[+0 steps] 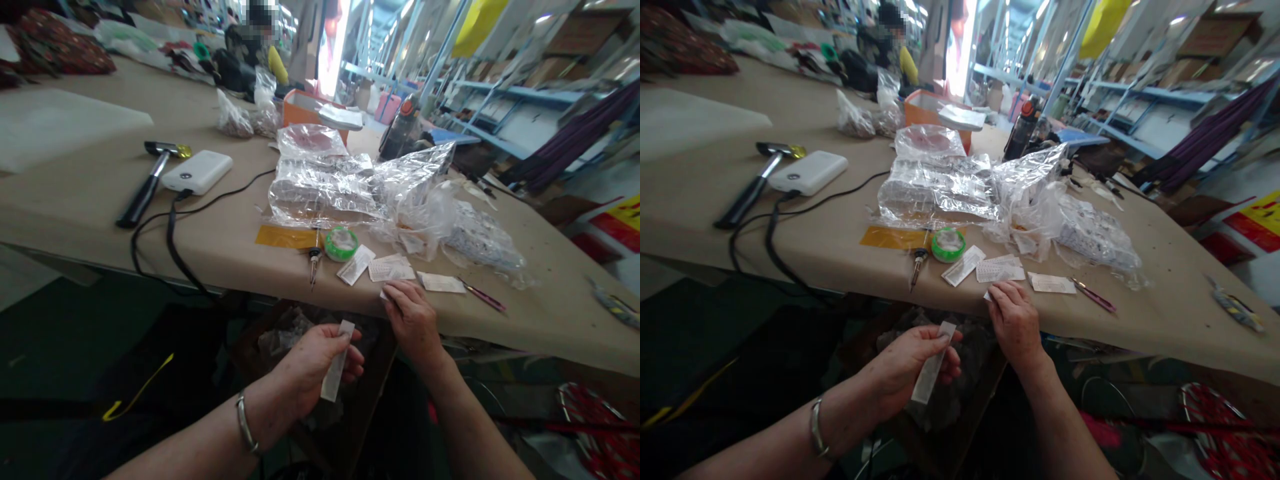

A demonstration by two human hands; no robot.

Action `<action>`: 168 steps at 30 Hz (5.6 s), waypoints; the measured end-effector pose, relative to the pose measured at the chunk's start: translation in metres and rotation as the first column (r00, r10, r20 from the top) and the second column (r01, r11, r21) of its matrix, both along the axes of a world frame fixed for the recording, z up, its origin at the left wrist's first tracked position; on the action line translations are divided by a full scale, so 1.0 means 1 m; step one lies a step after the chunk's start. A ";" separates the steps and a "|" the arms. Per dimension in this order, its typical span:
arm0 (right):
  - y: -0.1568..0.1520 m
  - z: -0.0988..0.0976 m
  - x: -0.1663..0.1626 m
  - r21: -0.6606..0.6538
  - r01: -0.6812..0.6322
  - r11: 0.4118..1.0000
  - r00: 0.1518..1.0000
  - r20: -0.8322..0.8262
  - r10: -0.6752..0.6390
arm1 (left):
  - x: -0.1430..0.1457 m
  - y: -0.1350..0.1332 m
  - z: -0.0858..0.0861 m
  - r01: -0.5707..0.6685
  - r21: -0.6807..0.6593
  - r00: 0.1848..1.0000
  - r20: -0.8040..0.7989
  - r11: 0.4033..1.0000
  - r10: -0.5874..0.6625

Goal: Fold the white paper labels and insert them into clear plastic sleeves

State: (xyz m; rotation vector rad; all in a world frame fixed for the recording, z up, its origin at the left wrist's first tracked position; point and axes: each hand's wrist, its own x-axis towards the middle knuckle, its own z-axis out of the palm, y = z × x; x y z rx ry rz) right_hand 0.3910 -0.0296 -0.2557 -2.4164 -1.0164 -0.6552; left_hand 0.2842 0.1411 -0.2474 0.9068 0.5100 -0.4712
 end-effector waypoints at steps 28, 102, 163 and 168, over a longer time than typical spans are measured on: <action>0.032 -0.005 -0.090 0.060 -0.411 0.910 0.908 -0.061 0.414 | 0.004 0.002 0.011 -0.207 -0.352 0.978 -0.109 0.913 0.180; 0.039 0.008 -0.062 0.474 0.136 0.870 0.486 -0.797 0.358 | -0.013 0.008 0.013 0.086 -0.178 0.995 0.074 0.980 -0.073; 0.097 0.006 -0.062 0.559 0.231 0.796 0.404 -0.800 0.444 | -0.019 0.048 0.002 -0.210 0.357 0.900 0.434 0.910 0.038; 0.104 0.010 -0.052 0.541 0.173 0.823 0.491 -0.771 0.404 | -0.013 0.059 0.005 -0.367 0.657 0.832 0.549 0.658 -0.084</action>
